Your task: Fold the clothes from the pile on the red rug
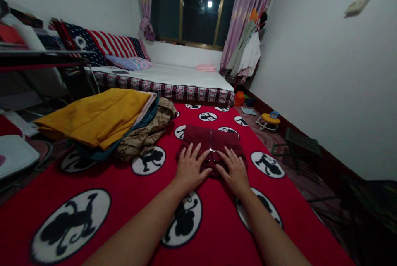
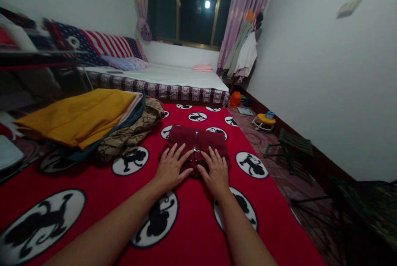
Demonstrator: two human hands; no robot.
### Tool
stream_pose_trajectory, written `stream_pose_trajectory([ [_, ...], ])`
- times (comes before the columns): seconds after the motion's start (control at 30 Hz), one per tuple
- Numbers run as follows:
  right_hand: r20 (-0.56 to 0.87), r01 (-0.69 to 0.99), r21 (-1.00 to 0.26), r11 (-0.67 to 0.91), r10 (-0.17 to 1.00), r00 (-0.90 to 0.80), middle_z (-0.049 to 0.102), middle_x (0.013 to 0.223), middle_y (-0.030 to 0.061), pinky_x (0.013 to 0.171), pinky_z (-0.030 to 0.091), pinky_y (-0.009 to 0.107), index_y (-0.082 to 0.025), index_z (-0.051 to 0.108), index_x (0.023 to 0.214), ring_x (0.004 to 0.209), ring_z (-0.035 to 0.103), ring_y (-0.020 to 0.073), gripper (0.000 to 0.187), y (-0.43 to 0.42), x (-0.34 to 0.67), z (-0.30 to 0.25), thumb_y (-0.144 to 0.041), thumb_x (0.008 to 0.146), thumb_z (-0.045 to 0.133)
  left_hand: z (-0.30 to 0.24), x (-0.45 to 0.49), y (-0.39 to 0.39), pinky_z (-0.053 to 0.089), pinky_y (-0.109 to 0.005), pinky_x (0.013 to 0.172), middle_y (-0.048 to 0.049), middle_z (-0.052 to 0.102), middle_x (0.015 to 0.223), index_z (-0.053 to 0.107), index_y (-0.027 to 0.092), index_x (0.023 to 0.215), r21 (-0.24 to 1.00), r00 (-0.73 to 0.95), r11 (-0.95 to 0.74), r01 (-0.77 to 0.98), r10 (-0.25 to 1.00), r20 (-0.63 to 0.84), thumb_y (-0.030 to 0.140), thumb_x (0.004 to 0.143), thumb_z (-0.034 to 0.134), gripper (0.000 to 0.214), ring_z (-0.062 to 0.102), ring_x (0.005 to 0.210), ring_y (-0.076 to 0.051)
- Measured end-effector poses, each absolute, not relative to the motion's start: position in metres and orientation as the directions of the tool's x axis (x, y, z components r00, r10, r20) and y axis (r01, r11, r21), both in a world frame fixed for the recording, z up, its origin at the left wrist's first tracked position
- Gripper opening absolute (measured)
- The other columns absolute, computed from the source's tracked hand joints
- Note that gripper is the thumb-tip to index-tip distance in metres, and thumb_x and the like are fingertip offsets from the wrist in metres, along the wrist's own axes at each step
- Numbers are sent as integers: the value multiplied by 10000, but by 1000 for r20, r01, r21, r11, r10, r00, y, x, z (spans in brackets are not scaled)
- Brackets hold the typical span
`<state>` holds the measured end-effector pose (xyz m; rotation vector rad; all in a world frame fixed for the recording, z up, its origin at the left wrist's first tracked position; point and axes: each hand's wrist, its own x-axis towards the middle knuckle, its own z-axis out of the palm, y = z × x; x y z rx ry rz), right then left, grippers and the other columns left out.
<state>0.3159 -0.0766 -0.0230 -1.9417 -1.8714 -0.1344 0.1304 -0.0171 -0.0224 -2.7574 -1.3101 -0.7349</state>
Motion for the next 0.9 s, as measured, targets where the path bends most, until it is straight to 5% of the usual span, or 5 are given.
stream_pose_trajectory([
  [0.9,385,968,-247,35,921,65,342,1528,35,1098,268,573,-324,464,1377,1418,273,257,469,-76,318,-25,-417,918,472,-23,130,-15,189,-538,1127,-46,317,1537,398,356,1427,214,546,-663,717,725,420,583,855,507,625,226,1418,-327],
])
